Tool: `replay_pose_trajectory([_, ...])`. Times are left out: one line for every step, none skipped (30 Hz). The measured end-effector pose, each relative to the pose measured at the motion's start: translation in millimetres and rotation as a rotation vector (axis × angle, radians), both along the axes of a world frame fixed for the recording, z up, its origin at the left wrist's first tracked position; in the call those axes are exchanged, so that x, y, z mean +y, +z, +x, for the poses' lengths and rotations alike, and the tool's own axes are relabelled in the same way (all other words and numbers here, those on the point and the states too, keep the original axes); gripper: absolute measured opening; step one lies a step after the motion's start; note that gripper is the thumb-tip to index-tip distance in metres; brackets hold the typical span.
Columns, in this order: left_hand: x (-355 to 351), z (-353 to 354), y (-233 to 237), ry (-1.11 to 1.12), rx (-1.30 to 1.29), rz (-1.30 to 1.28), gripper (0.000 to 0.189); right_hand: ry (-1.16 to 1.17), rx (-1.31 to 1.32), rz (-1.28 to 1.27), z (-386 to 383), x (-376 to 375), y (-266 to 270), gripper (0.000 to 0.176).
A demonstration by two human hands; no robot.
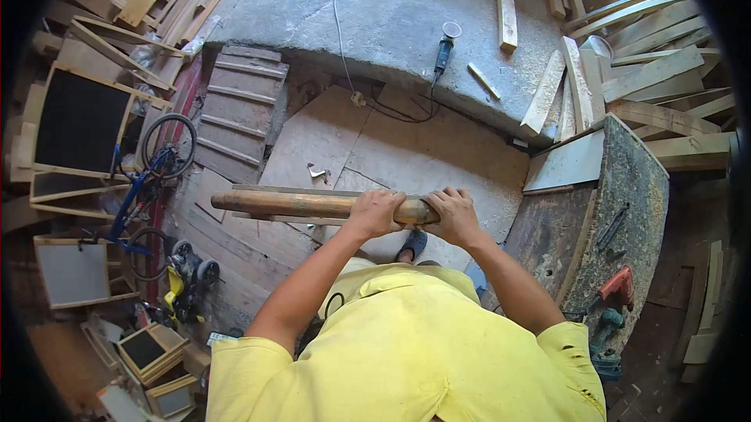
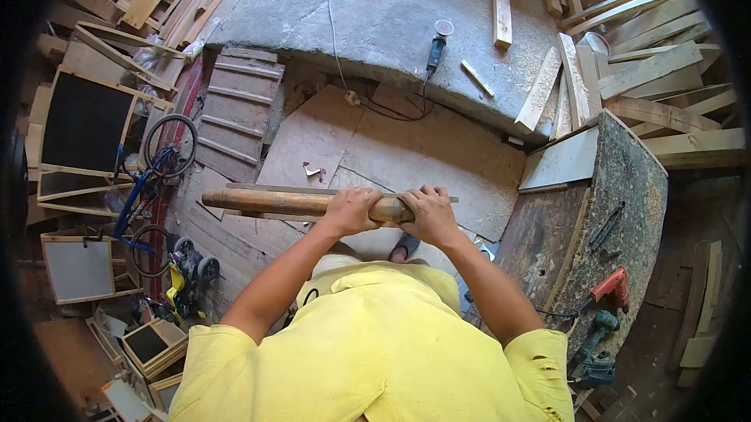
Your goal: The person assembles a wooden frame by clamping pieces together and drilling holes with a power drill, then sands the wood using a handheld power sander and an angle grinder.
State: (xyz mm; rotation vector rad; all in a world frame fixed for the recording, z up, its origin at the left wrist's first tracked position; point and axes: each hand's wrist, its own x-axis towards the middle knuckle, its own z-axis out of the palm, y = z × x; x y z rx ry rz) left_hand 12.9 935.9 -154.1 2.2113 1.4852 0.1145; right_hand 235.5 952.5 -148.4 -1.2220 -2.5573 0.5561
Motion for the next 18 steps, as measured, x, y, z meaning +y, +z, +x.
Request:
replay_pose_trajectory([0,2,1,0.004,0.009,-0.007,0.049,-0.003,0.001,0.011,2,0,-1,0.055])
replay_pose_trajectory([0,3,2,0.006,0.016,-0.015,0.049,-0.007,0.001,0.022,3,0,-2,0.056])
replay_pose_trajectory([-1,3,2,0.005,0.016,-0.010,0.049,-0.009,0.000,0.026,4,-2,-6,0.056])
replay_pose_trajectory([-2,3,3,0.002,0.008,0.001,0.050,-0.012,0.026,0.061,3,-3,-8,0.057])
replay_pose_trajectory([-2,2,5,0.001,0.000,0.012,0.050,-0.014,0.053,0.096,4,-6,-11,0.057])
replay_pose_trajectory([-2,3,6,0.002,0.002,0.017,0.050,-0.013,0.055,0.101,6,-8,-11,0.057])
replay_pose_trajectory([-2,4,12,-0.012,-0.013,-0.039,0.053,-0.029,0.066,0.098,6,-9,-11,0.057])
replay_pose_trajectory([-2,4,16,-0.020,-0.023,-0.094,0.056,-0.040,0.082,0.095,3,-10,-12,0.058])
replay_pose_trajectory([-3,4,15,-0.076,-0.091,-0.078,0.058,-0.024,0.097,0.100,1,-13,-12,0.058])
replay_pose_trajectory([-4,6,11,-0.133,-0.158,-0.059,0.061,-0.034,0.082,0.120,1,-17,-10,0.058])
replay_pose_trajectory([-5,8,3,-0.168,-0.176,-0.023,0.062,-0.046,0.067,0.141,-1,-19,-8,0.057])
replay_pose_trajectory([-7,9,-4,-0.205,-0.195,0.010,0.064,-0.035,0.080,0.147,-4,-23,-4,0.057])
replay_pose_trajectory([-9,7,-3,-0.196,-0.185,0.016,0.064,-0.046,0.060,0.168,-6,-28,2,0.058])
replay_pose_trajectory([-10,3,-2,-0.244,-0.154,-0.030,0.064,-0.056,0.039,0.189,-9,-32,7,0.059])
replay_pose_trajectory([-14,-8,0,-0.288,-0.124,-0.076,0.064,-0.063,0.007,0.189,-12,-38,10,0.060])
replay_pose_trajectory([-22,-28,1,-0.269,-0.113,-0.069,0.064,-0.066,-0.023,0.188,-17,-44,12,0.061])
replay_pose_trajectory([-35,-69,5,-0.264,-0.070,-0.032,0.063,-0.032,0.000,0.200,-38,-50,12,0.061])
replay_pose_trajectory([-42,-90,6,-0.279,-0.039,0.000,0.062,-0.089,-0.021,0.176,-37,-58,10,0.060])
